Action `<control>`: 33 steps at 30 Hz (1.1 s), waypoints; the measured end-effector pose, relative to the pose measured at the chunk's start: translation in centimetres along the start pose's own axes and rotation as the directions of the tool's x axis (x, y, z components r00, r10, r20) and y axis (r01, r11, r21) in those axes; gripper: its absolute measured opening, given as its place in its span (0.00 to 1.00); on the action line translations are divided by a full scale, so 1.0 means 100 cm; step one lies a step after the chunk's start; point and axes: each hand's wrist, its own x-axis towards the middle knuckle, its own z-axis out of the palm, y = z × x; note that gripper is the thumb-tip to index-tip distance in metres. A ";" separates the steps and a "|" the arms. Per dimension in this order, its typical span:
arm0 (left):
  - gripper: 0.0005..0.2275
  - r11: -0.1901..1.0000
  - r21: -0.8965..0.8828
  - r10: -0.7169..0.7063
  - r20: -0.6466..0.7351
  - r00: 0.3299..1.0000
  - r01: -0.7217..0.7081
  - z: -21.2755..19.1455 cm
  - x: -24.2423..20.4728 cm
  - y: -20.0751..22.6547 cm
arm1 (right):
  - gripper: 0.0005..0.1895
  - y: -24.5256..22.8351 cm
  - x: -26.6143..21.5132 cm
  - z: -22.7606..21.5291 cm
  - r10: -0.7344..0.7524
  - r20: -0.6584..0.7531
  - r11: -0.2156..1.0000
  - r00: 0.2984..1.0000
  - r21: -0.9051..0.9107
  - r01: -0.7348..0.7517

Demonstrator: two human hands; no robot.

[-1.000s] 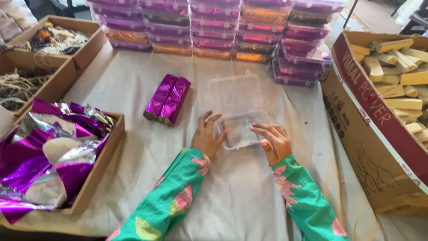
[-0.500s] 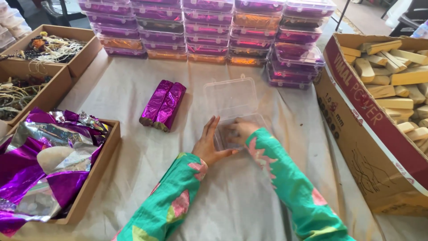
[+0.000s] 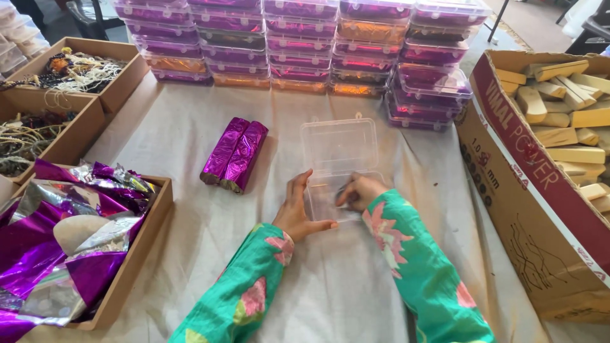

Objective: The person wraps a rectangular object in purple foil and places it on a table. They then wipe the inside of a clear plastic container with a white cloth, place the wrapped object inside, and close the lid. Finally, they wipe the exterior of the closed container with the cloth.

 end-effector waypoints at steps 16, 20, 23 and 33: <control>0.57 0.981 -0.190 -0.032 0.032 0.999 0.038 -0.002 0.004 -0.016 | 0.22 -0.004 0.023 0.039 -0.401 -0.063 0.897 0.914 0.176 0.406; 0.56 0.980 -0.172 -0.089 0.058 0.994 0.098 -0.006 0.001 0.000 | 0.21 0.012 0.012 0.016 -0.401 -0.090 0.916 0.912 -0.015 0.401; 0.55 0.975 -0.178 -0.127 0.057 0.990 0.136 -0.005 0.001 0.001 | 0.20 0.007 -0.009 -0.006 -0.171 -0.124 0.982 0.977 -0.104 0.159; 0.56 0.974 -0.188 -0.114 0.070 0.991 0.125 0.000 0.001 -0.002 | 0.15 -0.062 -0.014 0.014 0.150 -0.307 0.800 0.940 -0.520 -0.298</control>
